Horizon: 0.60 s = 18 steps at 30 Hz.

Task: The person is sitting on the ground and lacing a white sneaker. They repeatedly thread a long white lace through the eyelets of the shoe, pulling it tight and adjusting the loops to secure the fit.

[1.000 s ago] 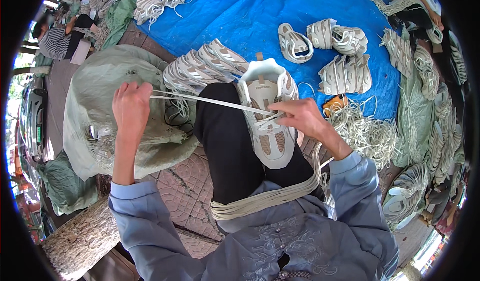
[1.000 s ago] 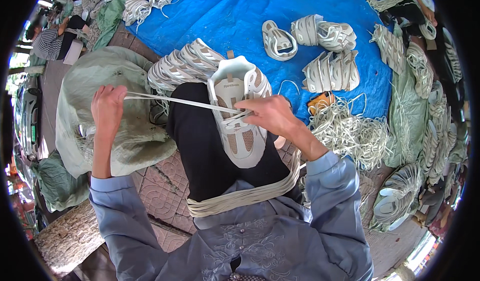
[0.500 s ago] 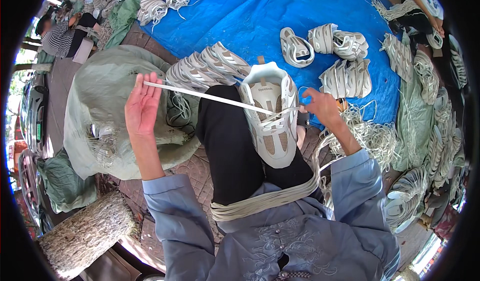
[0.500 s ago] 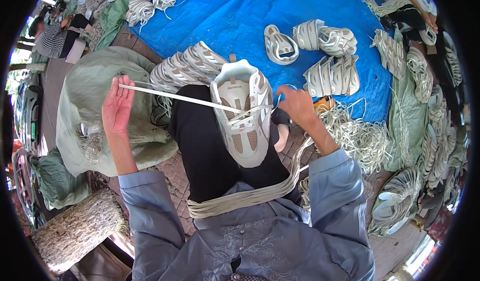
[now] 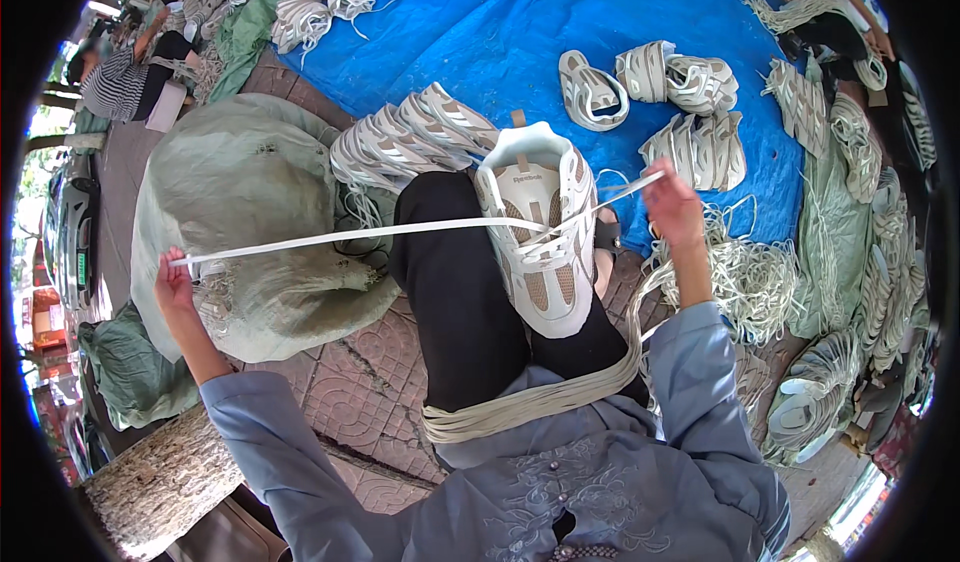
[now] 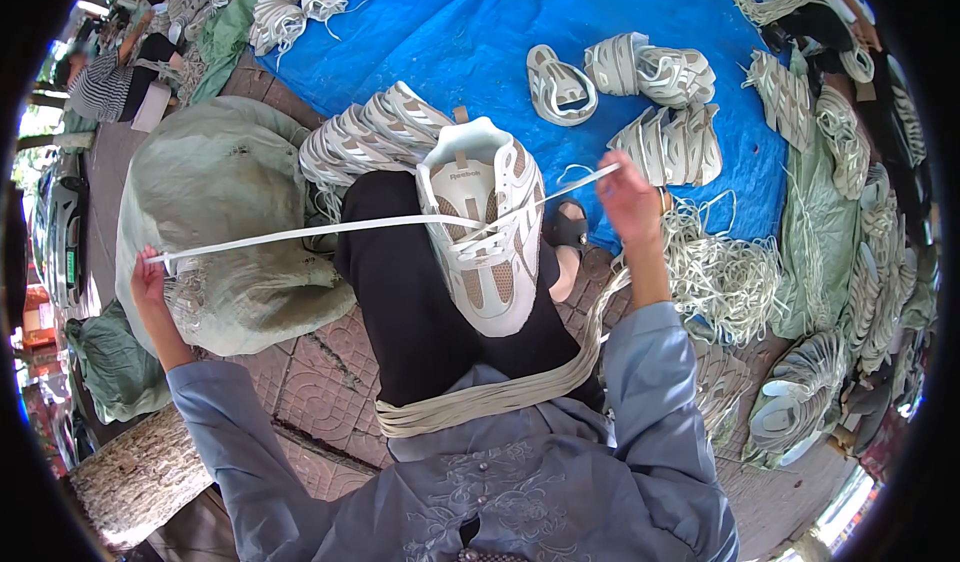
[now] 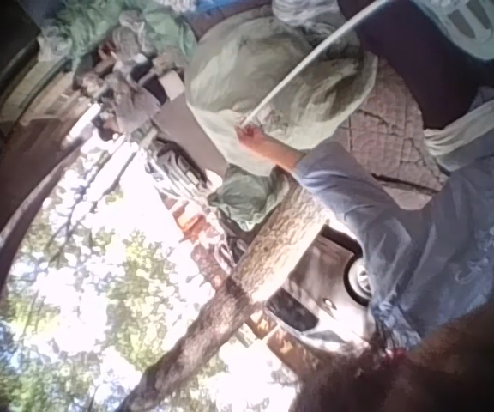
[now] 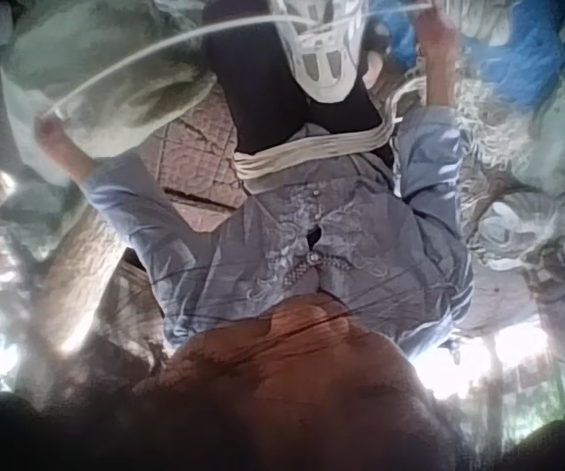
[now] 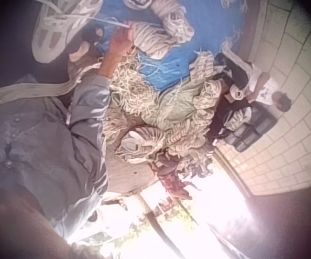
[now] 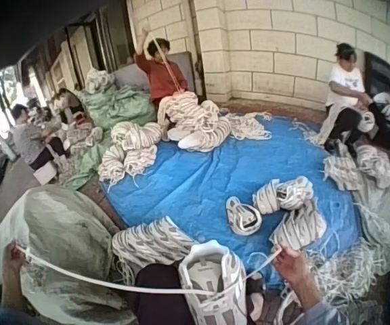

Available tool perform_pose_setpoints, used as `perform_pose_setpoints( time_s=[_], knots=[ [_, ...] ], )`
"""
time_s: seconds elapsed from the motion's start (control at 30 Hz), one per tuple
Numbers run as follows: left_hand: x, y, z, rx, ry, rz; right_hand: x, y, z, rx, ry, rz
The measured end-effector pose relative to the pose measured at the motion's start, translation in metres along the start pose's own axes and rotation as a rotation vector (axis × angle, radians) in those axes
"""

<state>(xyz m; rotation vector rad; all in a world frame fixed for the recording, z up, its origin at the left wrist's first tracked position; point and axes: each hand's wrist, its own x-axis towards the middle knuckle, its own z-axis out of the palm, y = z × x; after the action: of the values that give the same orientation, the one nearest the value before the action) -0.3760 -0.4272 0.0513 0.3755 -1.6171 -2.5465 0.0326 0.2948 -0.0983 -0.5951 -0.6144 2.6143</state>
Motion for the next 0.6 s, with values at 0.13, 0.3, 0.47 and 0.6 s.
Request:
perform_pose_setpoints(
  time_s=[0.13,0.3,0.47,0.6],
  knots=[
    [0.023,0.036,-0.062,0.036,0.109,0.038,0.016,-0.113,-0.024,-0.316,-0.178,-0.345],
    [0.032,0.094,-0.114,0.206,0.187,0.185,0.011,-0.305,-0.061,-0.38,0.012,-0.517],
    [0.032,0.163,-0.139,0.281,0.326,0.288,-0.025,-0.448,-0.07,-0.503,0.034,-0.662],
    [-0.002,0.197,-0.137,0.352,0.284,0.347,-0.064,-0.527,-0.081,-0.506,0.419,-0.803]
  ],
)
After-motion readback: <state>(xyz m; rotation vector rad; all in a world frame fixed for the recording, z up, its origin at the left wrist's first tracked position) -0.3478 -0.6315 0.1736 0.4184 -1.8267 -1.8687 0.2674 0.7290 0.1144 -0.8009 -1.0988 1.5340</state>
